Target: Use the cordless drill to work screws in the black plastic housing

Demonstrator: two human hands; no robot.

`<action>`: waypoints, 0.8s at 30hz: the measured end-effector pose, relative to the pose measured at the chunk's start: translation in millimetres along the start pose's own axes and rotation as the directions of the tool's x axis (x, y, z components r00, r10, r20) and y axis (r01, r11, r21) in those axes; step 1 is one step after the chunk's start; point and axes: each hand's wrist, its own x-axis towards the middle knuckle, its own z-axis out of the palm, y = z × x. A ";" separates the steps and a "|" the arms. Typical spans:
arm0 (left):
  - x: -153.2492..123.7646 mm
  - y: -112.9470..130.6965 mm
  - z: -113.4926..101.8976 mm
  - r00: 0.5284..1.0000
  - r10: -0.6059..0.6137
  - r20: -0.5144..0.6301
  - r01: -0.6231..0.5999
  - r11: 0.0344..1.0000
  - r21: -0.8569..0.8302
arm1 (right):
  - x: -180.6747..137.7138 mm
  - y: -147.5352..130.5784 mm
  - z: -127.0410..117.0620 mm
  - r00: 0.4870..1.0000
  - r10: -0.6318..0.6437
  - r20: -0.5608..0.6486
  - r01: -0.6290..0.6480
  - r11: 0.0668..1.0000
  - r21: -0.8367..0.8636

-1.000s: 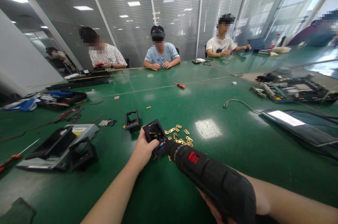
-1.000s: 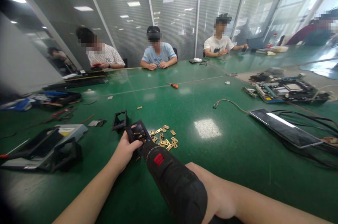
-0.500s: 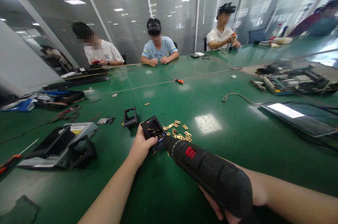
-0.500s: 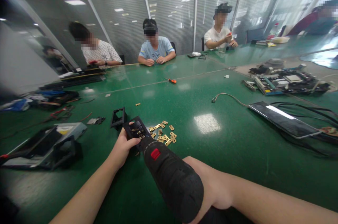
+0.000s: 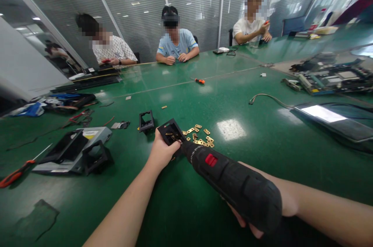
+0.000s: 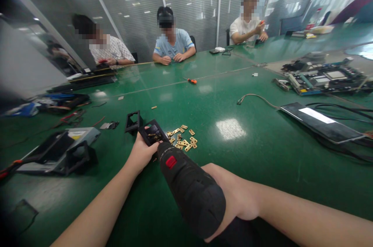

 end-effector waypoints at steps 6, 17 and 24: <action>1.2 -1.9 0.0 1.000 0.026 0.012 -0.026 1.000 0.007 | -1.9 1.0 -2.2 0.999 -0.033 -0.006 0.033 0.999 0.006; 3.9 -10.1 0.3 1.000 0.028 0.012 -0.028 1.000 0.000 | -4.8 17.2 -15.0 0.999 -0.043 -0.003 0.043 0.998 0.038; 3.6 -7.7 -3.3 0.998 0.002 0.064 0.003 0.997 -0.077 | -9.2 23.1 -20.3 0.999 0.036 0.023 -0.038 0.997 0.070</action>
